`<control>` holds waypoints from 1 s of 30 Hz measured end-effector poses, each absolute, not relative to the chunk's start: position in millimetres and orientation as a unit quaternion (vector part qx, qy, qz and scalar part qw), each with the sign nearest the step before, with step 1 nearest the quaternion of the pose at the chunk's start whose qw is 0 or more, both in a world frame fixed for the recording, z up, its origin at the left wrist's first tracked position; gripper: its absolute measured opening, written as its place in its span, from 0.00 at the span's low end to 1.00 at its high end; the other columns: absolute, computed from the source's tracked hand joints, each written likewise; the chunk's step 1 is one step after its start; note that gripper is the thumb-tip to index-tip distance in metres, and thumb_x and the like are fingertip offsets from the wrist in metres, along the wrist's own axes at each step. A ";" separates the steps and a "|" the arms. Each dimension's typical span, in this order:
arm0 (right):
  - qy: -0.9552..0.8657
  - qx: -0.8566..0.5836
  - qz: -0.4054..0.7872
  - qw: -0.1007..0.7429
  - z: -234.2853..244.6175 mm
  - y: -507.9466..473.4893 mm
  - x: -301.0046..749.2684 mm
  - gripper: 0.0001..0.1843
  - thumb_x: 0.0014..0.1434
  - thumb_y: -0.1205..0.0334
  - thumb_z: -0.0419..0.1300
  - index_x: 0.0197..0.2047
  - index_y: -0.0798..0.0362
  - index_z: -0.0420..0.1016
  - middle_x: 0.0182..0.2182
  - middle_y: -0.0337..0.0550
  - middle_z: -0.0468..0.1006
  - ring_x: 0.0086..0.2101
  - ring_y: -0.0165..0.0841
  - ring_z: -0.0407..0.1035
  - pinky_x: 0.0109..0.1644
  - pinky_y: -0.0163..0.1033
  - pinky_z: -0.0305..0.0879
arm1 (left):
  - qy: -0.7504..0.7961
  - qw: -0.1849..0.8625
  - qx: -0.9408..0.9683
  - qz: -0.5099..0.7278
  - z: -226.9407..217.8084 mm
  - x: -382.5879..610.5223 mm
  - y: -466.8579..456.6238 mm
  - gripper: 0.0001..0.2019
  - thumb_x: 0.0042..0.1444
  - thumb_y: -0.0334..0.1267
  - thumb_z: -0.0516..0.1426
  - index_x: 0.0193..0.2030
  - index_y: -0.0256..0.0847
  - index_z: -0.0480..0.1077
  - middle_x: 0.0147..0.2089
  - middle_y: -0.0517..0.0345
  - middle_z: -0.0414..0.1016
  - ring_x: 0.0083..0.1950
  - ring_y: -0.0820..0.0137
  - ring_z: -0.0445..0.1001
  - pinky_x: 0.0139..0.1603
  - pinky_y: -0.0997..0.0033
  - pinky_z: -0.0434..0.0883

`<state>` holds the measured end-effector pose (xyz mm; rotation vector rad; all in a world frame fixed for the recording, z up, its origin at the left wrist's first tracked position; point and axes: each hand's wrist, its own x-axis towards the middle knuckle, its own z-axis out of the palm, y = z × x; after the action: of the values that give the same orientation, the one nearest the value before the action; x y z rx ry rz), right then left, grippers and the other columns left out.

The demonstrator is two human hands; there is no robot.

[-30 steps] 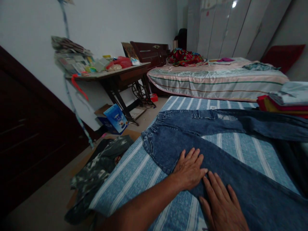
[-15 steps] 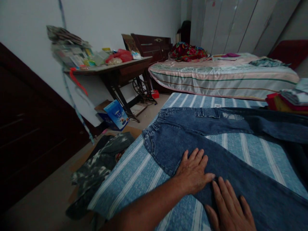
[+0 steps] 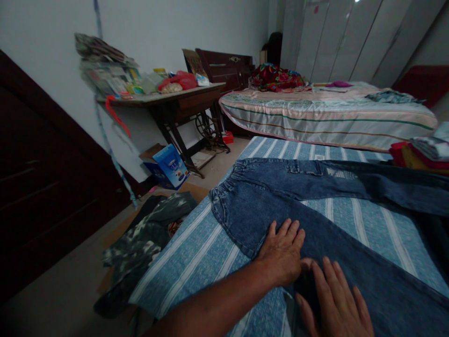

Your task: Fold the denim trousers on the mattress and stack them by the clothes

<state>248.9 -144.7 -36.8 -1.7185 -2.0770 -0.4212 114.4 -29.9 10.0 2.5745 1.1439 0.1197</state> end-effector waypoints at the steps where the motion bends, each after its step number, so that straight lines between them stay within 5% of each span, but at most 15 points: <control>1: -0.742 -0.614 -0.136 0.233 -29.3 -139.0 240.8 0.37 0.61 0.47 0.44 0.69 0.51 0.39 0.62 0.58 0.57 0.58 0.53 0.56 0.49 0.61 0.63 | 0.395 0.155 0.905 0.038 9.6 114.4 -28.9 0.32 0.62 0.52 0.37 0.67 0.33 0.49 0.71 0.46 0.43 0.71 0.57 0.36 0.66 0.43 0.42; 4: -0.730 -0.618 -0.050 0.288 -16.6 -118.7 217.8 0.34 0.62 0.52 0.45 0.67 0.55 0.43 0.64 0.55 0.53 0.62 0.47 0.50 0.56 0.54 0.60 | 0.387 0.152 0.909 0.005 8.2 115.7 -25.4 0.30 0.62 0.47 0.38 0.67 0.34 0.48 0.71 0.47 0.42 0.71 0.56 0.37 0.66 0.44 0.43; 8: -0.708 -0.656 0.014 0.259 -30.5 -103.1 211.3 0.33 0.63 0.49 0.43 0.66 0.58 0.48 0.62 0.55 0.57 0.61 0.45 0.53 0.59 0.53 0.58 | 0.393 0.138 0.909 0.001 4.9 117.6 -24.6 0.27 0.62 0.42 0.39 0.67 0.40 0.50 0.71 0.51 0.42 0.71 0.57 0.37 0.65 0.43 0.44; 22: -0.736 -0.630 -0.120 0.217 -50.9 -116.0 218.1 0.40 0.63 0.43 0.36 0.68 0.63 0.34 0.62 0.64 0.53 0.61 0.49 0.51 0.58 0.56 0.55 | 0.405 0.228 0.884 0.045 18.8 108.1 -24.5 0.27 0.61 0.43 0.40 0.65 0.36 0.52 0.70 0.49 0.47 0.70 0.63 0.40 0.67 0.50 0.41; 30: -0.753 -0.597 -0.176 0.214 -47.7 -115.3 213.4 0.46 0.61 0.38 0.36 0.67 0.69 0.38 0.59 0.71 0.58 0.60 0.54 0.51 0.58 0.58 0.53 | 0.409 0.211 0.880 0.116 11.6 105.8 -27.4 0.25 0.62 0.41 0.39 0.63 0.34 0.54 0.68 0.47 0.53 0.69 0.62 0.46 0.68 0.54 0.45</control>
<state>213.4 -115.3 -47.7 -1.6556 -2.0884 -0.4887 105.8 -27.4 11.6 2.4468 1.1377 0.3212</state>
